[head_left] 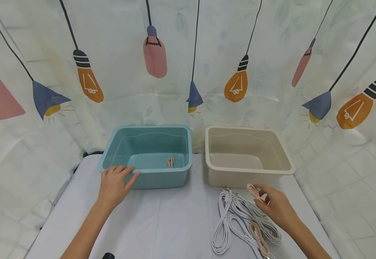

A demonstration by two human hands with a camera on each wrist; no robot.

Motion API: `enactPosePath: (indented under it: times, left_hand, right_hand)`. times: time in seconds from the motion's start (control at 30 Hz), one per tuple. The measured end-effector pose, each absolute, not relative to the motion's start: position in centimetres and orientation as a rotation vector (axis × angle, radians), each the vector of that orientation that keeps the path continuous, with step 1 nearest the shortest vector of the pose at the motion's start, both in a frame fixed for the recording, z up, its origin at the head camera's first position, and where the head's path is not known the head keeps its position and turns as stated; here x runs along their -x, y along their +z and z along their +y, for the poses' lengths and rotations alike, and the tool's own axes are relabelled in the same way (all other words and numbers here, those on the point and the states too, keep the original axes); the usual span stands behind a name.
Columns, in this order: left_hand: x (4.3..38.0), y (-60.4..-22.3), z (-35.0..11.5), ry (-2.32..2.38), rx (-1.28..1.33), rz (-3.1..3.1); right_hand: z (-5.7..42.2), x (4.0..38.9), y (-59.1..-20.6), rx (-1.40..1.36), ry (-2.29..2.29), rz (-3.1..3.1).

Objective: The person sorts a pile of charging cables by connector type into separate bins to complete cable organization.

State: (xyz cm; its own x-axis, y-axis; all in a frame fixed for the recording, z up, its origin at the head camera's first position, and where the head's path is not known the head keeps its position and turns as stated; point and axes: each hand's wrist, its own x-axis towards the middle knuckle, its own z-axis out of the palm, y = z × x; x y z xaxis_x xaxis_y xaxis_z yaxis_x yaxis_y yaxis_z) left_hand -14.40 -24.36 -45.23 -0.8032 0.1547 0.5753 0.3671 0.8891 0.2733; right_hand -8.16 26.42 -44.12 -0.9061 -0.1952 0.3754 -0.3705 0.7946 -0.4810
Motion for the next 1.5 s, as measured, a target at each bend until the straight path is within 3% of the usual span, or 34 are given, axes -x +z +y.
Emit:
enactPosePath:
  times: [1.5]
  left_hand:
    - [14.1, -44.0, -23.6, -0.512, 0.228, -2.638]
  right_hand:
    - [16.0, 18.2, -35.9, -0.742, 0.85, -2.742]
